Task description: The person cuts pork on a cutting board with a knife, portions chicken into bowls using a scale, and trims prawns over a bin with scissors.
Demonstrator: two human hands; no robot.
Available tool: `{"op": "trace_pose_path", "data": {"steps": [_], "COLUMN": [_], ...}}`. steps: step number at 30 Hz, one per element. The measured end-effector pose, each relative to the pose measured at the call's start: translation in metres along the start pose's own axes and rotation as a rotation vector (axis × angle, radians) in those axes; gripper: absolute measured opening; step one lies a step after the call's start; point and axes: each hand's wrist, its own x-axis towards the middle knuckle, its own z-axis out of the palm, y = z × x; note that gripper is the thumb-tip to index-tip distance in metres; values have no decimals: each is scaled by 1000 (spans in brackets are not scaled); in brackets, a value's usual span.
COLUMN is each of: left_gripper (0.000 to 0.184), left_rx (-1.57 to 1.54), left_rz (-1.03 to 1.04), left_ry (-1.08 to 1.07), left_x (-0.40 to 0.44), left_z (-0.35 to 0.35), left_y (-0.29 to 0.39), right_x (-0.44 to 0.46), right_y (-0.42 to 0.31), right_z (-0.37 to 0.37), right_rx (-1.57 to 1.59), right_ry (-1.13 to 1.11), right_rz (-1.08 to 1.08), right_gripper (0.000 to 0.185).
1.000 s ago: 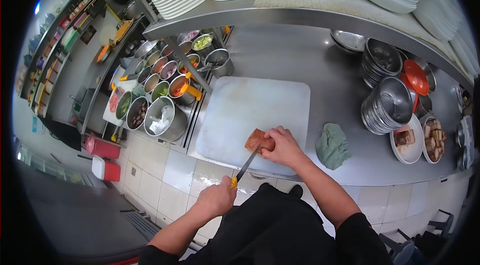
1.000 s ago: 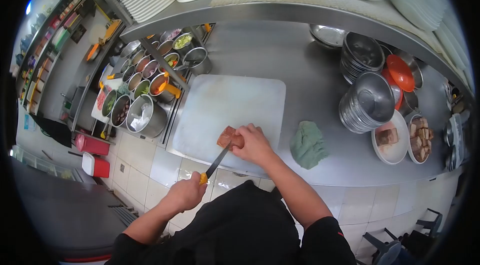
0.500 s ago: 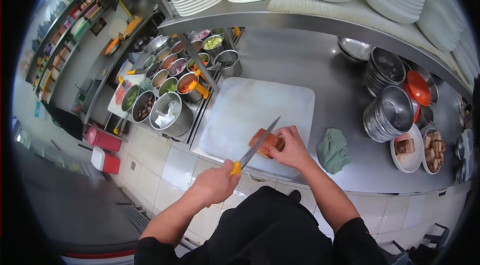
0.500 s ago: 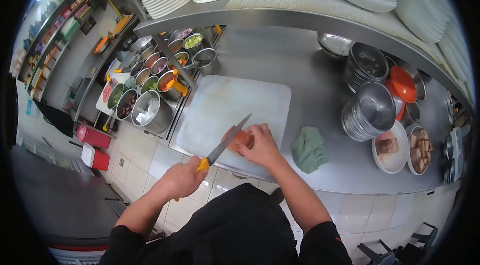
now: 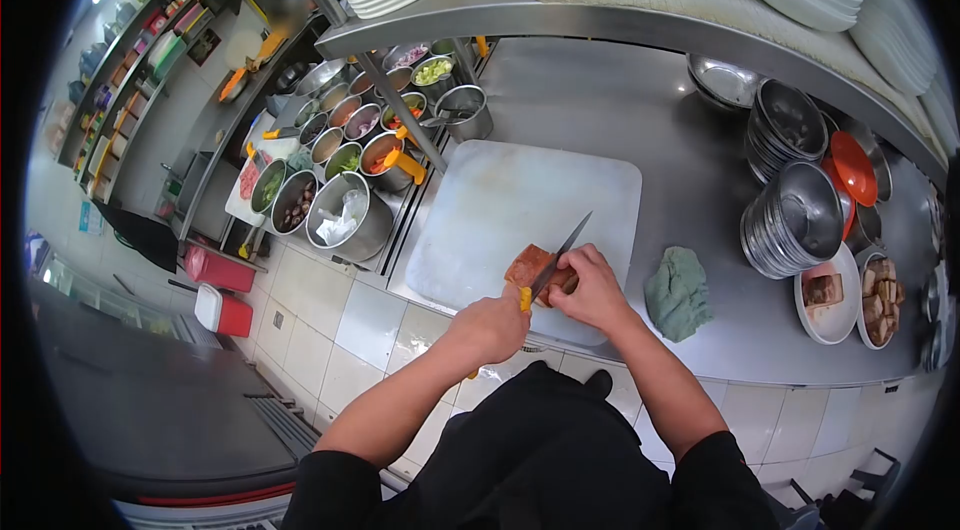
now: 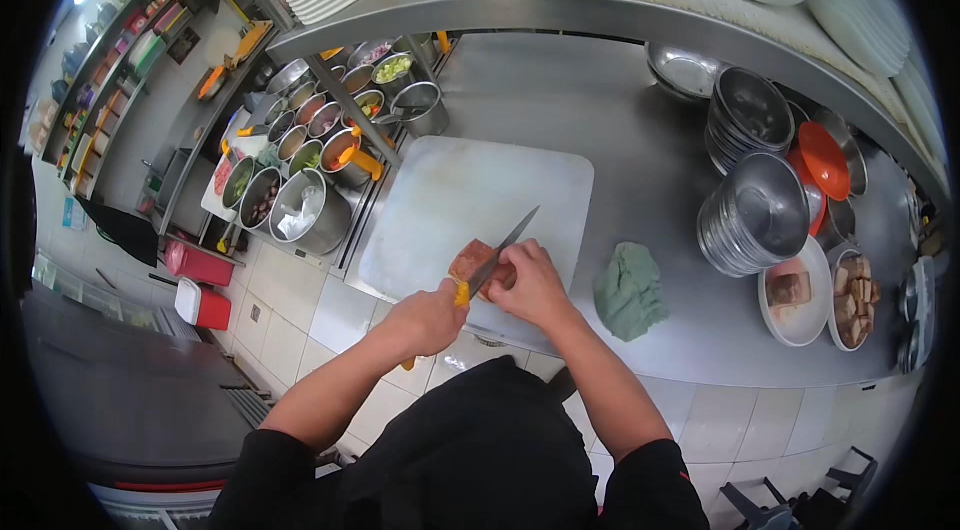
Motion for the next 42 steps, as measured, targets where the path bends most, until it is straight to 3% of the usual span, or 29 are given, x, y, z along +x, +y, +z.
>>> {"op": "trace_pose_path", "data": {"steps": [7,13,19,25,30,36,39,42], "left_gripper": [37,37,36,34,34,37,38,37], "left_rx": [91,-2,73,-32,-81,16,-31,-58], "left_rz": [-64,38,-34,6,1,-48,-15,58], "left_ry": [-138,6,-118,26,35,-97,5,127], "left_x": [-58,18,-53,7,-1,-85,-107,-74], "left_z": [-2,17,22,58,65,24,-4,-15], "left_y": [-39,-11,-49,-36,-45,-81,-88,-77], "right_x": [-3,-1,-3,2,-4,-4,-5,3], "right_y": [3,1,5,-1,-1,2,-9,-22], "right_z": [7,5,8,1,7,5,-4,-3], "right_rx": [-20,-43,-32,10,0,18,-4,-36], "right_ry": [50,57,70,-21,45,23,34,58], "right_rz": [-15,-15,2,136,55,94,93,27], "right_gripper": [33,32,33,34,34,34,34,34]}}
